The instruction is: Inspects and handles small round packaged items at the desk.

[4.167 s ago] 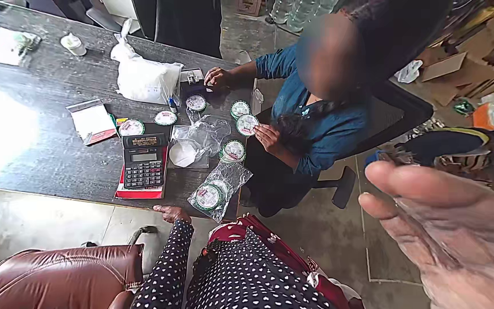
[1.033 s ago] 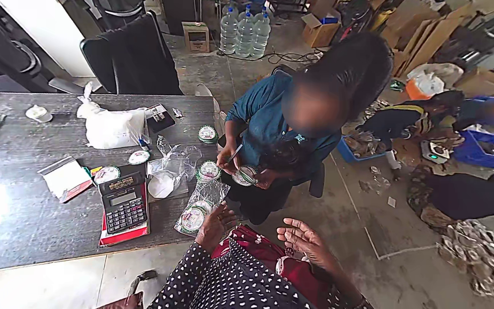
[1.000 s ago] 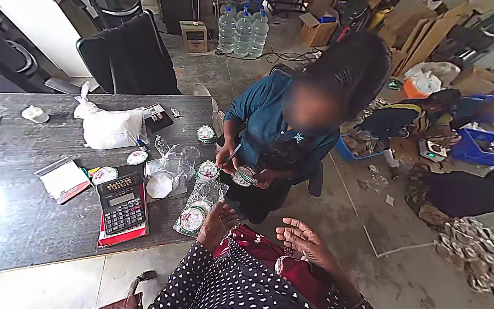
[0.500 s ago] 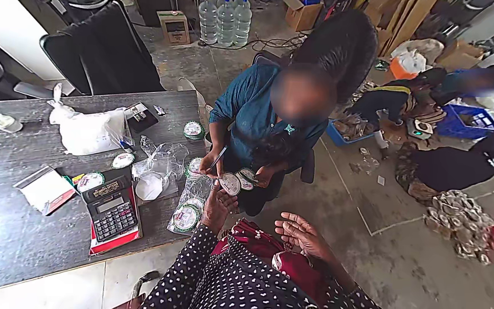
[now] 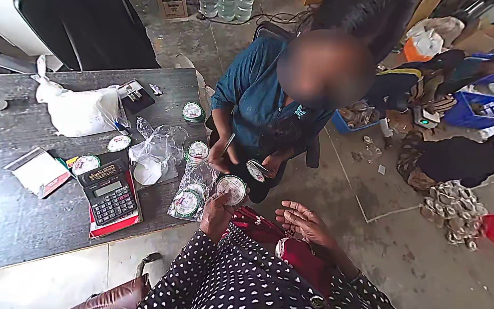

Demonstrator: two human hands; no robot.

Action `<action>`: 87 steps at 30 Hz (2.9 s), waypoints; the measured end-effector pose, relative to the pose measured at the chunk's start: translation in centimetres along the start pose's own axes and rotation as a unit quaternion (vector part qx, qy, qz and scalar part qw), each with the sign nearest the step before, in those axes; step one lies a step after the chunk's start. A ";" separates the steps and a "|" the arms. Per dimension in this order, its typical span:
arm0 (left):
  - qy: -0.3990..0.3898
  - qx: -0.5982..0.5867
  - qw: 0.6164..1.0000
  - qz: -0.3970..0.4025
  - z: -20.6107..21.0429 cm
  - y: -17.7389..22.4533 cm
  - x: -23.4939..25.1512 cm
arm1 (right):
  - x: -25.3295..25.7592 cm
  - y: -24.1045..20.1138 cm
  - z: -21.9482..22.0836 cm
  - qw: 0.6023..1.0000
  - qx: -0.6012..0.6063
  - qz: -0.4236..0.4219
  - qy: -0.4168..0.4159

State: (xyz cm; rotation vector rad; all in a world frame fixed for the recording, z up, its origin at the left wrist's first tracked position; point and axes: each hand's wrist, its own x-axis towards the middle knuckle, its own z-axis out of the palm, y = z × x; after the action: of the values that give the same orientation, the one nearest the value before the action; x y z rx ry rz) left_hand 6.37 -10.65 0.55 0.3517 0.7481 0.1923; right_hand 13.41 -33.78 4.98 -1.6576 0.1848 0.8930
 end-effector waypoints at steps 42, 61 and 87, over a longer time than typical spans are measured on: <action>-0.072 0.030 0.997 0.025 -2.3 0.3 -5.9 | 3.7 -3.7 9.4 0.987 -0.050 -0.091 -0.119; -0.276 -0.105 0.955 -0.009 -4.8 0.7 -4.9 | 3.0 -3.8 9.1 0.986 -0.058 -0.074 -0.140; 0.031 0.007 0.999 0.005 -1.9 0.0 -4.8 | 2.4 -3.9 8.2 0.985 -0.044 -0.084 -0.141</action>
State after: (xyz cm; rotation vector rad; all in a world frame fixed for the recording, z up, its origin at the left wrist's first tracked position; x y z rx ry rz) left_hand 1.63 -11.60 2.24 0.3634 0.8099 0.2088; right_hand 13.56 -24.51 6.24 -1.5808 -0.1878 1.0065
